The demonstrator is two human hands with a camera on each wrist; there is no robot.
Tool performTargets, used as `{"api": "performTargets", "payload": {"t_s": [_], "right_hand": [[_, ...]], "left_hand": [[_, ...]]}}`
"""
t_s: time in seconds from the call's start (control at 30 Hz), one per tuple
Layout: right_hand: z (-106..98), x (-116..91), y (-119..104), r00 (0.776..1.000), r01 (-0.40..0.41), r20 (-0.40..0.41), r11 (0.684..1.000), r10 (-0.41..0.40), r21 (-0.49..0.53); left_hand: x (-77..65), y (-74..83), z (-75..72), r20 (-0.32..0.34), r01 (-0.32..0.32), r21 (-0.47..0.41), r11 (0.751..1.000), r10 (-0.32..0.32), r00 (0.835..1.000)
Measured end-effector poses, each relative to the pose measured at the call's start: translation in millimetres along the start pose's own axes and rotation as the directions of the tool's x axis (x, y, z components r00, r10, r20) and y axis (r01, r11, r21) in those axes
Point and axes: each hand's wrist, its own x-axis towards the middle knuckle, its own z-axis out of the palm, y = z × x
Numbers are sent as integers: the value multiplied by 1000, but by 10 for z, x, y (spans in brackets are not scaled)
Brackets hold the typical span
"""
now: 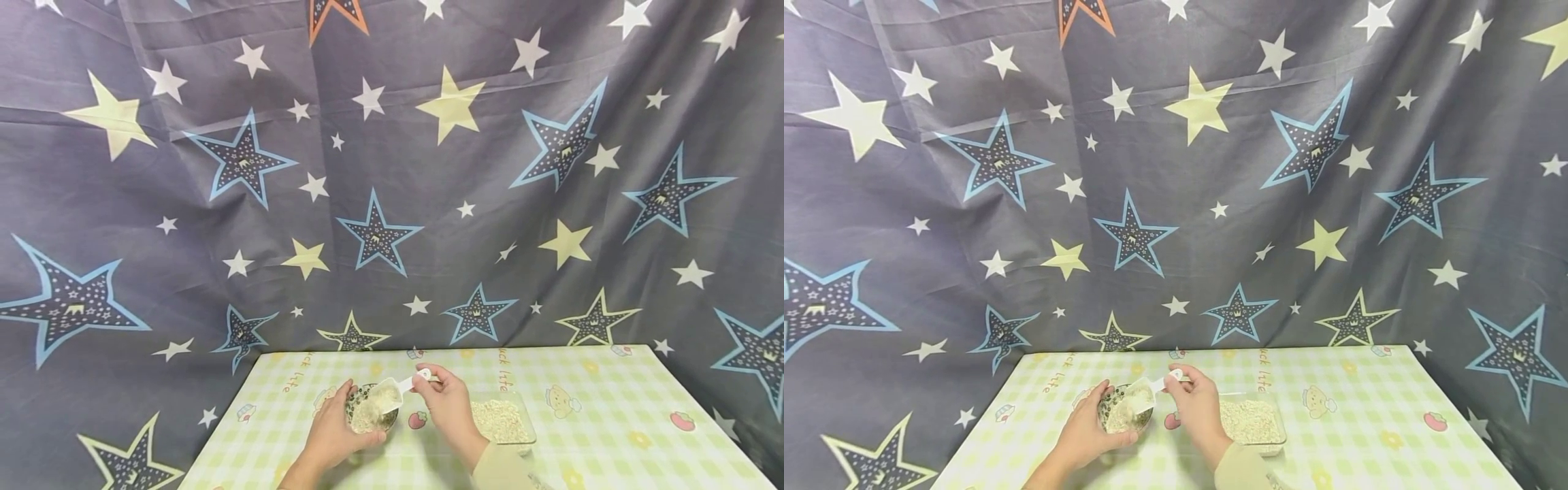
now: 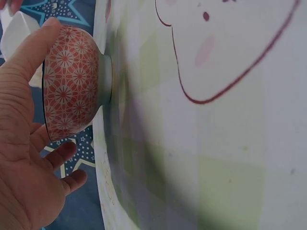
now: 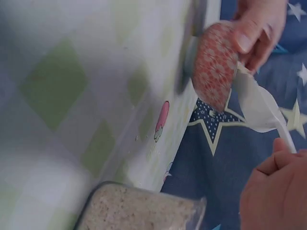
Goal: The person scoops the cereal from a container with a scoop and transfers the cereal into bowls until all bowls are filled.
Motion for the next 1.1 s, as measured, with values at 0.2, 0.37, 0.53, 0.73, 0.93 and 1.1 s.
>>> {"api": "performTargets", "payload": {"t_s": [0.2,0.37,0.53,0.73,0.93,1.1], "right_hand": [[74,-72,-11,987,143,81,986,-136,-89],[76,-109,-16,972,214,131,965,-196,-150],[74,-138,10,935,324,217,924,-281,-201],[94,-152,-7,928,344,219,918,-300,-199],[32,-102,-63,964,255,102,961,-245,-105],[-260,-18,-155,973,229,-8,969,-231,-87]], "left_hand": [[3,24,-13,13,19,3,1000,-19,1000],[-3,45,-15,14,30,17,999,-30,999],[-5,46,-16,9,20,20,1000,-20,1000],[0,23,-7,4,6,30,1000,-6,1000],[8,18,-7,1,5,38,999,-5,1000],[11,27,-9,2,6,44,999,-6,1000]]}}
